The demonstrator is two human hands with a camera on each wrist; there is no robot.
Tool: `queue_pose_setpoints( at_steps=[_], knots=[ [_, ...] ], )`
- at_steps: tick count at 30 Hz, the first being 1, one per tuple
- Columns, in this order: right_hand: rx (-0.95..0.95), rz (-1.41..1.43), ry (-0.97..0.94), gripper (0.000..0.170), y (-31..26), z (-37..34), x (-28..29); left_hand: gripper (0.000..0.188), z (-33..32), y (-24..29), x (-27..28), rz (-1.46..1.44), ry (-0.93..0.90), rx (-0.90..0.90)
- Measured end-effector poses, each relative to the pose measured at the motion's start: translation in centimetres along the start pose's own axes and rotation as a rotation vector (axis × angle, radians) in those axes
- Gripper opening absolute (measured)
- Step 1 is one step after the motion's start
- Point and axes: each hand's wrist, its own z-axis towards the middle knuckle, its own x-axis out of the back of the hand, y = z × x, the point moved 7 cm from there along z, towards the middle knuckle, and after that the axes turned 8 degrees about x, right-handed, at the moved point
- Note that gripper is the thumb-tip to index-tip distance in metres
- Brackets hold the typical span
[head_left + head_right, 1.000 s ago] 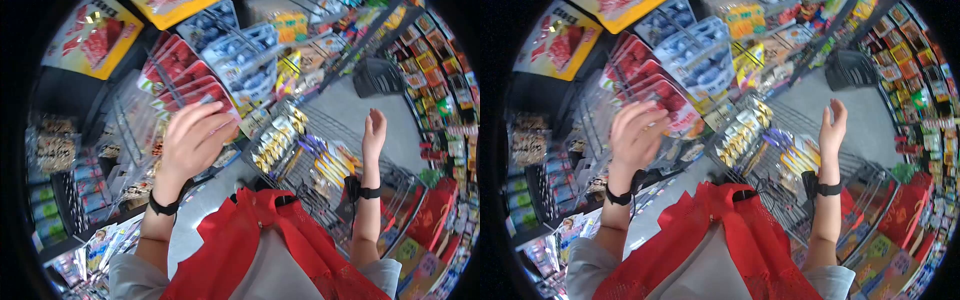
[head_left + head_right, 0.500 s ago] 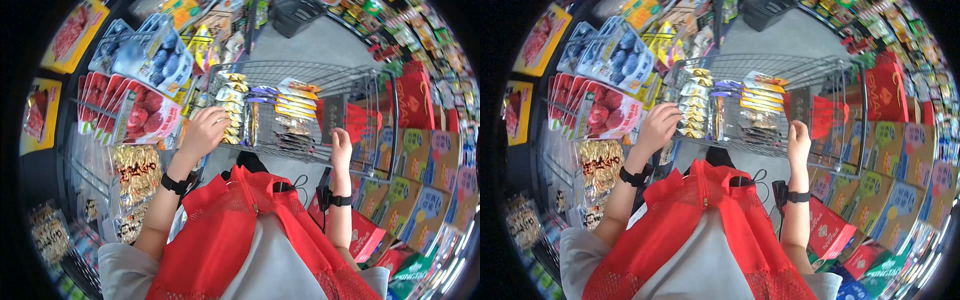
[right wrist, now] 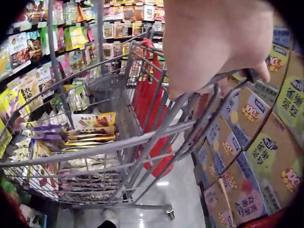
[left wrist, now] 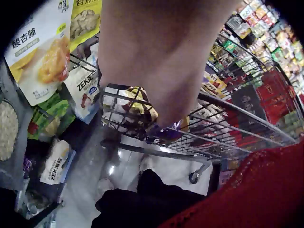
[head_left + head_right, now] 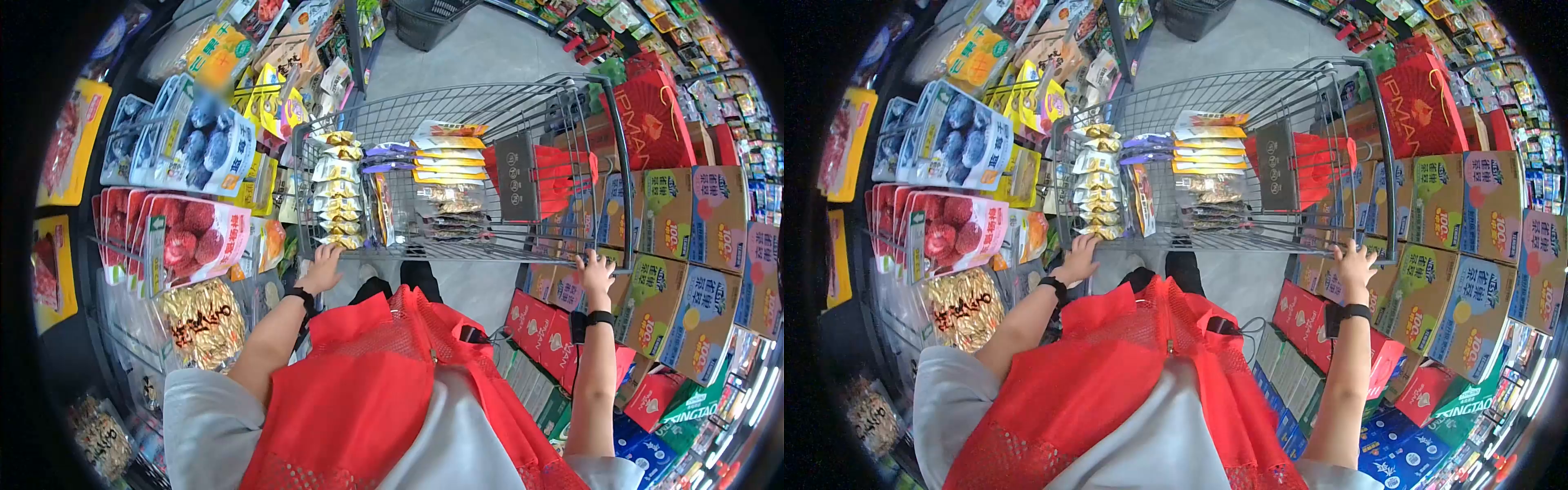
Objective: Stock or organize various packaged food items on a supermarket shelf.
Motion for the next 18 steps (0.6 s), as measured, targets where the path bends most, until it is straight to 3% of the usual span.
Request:
queue_pose_setpoints(
  at_steps=[3, 6, 11, 16, 18],
  knots=[
    [0.076, 0.005, 0.053, 0.052, 0.4, 0.5, -0.6, 0.062, 0.8, -0.2, -0.6, -0.091, 0.101, 0.039],
    [0.060, -0.055, 0.082, 0.049, 1.4, 0.1, -1.4, 0.062, 0.7, 0.8, -0.7, -0.139, -0.046, 0.100],
    [0.067, -0.038, 0.070, 0.048, 3.2, 0.8, -3.0, 0.060, 1.6, 2.6, 0.4, -0.124, 0.029, 0.008],
    [0.160, 0.018, 0.031, 0.075, 3.3, -0.4, -2.8, 0.052, 3.8, 2.9, 1.7, -0.150, 0.079, 0.026],
    [0.164, 0.043, 0.006, 0.075, 3.8, 0.0, -2.8, 0.053, 5.5, 3.0, 2.1, -0.126, 0.065, 0.042]
  ],
)
